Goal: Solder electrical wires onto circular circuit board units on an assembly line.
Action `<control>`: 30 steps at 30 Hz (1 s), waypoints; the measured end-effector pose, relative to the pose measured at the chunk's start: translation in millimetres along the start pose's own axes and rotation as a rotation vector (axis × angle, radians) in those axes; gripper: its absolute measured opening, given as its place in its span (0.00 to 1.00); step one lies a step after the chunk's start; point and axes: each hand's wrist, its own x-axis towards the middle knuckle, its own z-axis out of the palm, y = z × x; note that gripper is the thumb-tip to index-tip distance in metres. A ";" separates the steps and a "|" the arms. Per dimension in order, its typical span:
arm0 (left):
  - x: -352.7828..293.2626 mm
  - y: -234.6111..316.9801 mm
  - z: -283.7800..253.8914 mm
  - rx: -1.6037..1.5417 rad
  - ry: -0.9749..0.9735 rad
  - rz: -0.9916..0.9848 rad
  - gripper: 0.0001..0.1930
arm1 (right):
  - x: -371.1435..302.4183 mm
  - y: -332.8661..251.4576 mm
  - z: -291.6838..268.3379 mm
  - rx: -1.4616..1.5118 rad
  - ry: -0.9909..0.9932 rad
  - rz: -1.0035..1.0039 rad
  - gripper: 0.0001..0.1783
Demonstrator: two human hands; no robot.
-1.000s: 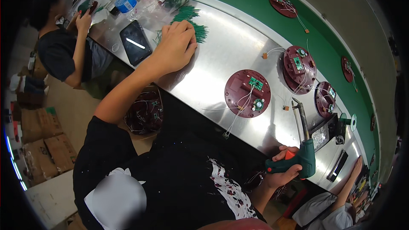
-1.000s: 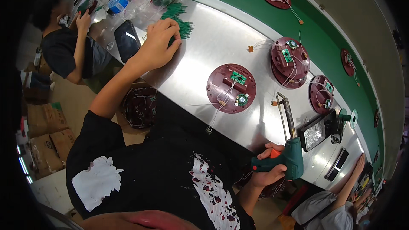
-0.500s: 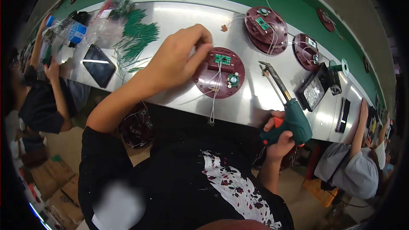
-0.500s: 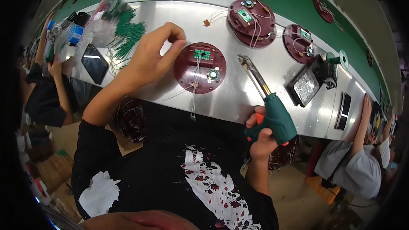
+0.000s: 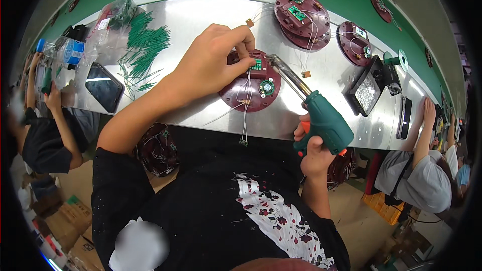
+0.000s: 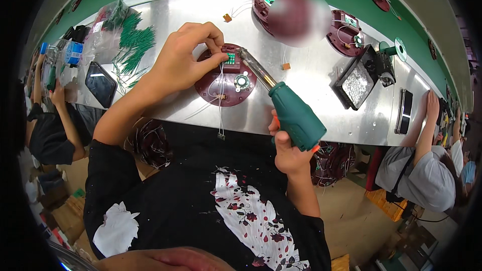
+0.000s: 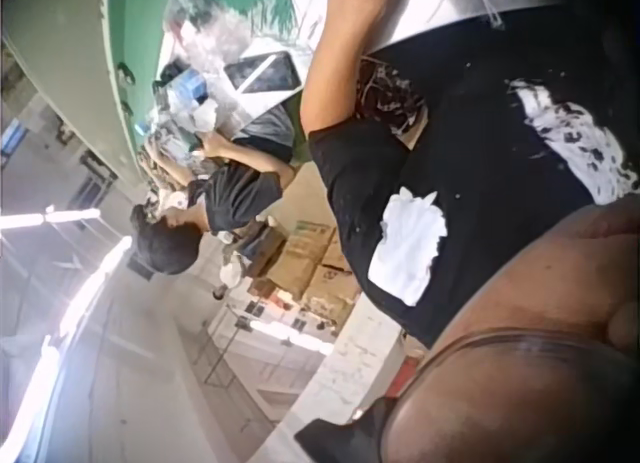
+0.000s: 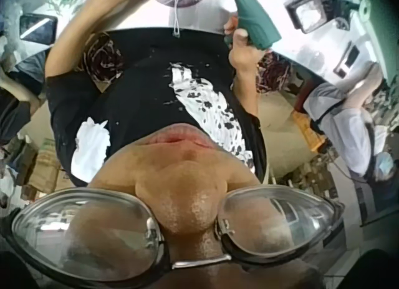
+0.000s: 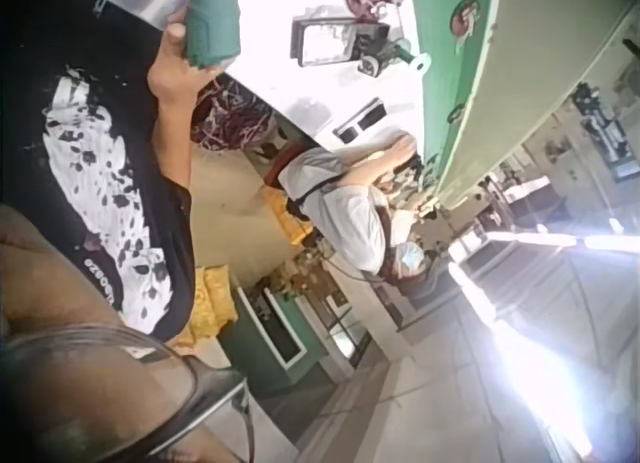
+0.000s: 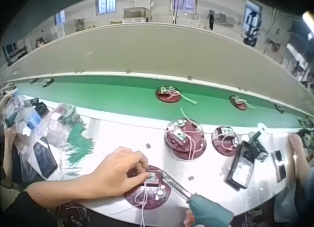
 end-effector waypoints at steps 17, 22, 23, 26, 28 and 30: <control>-5.5 0.1 4.5 0.032 0.047 0.059 0.11 | 2.7 2.2 -4.7 -0.243 -0.101 0.017 0.37; -6.2 0.2 4.4 0.008 0.040 0.034 0.11 | 4.2 2.3 -7.1 -0.259 -0.120 0.027 0.38; -6.3 1.0 3.9 0.009 0.041 0.033 0.11 | 4.1 0.7 -6.0 -0.258 -0.122 0.027 0.38; -4.5 5.1 1.3 0.035 0.012 0.016 0.11 | 3.6 -8.1 -1.7 -0.094 -0.012 0.061 0.39; -3.3 6.7 1.2 0.037 0.004 0.007 0.11 | 3.3 -5.9 -4.2 -0.050 0.006 0.041 0.38; -1.4 8.2 1.9 0.038 -0.017 -0.012 0.11 | 3.1 -1.0 -9.4 0.038 0.044 0.006 0.38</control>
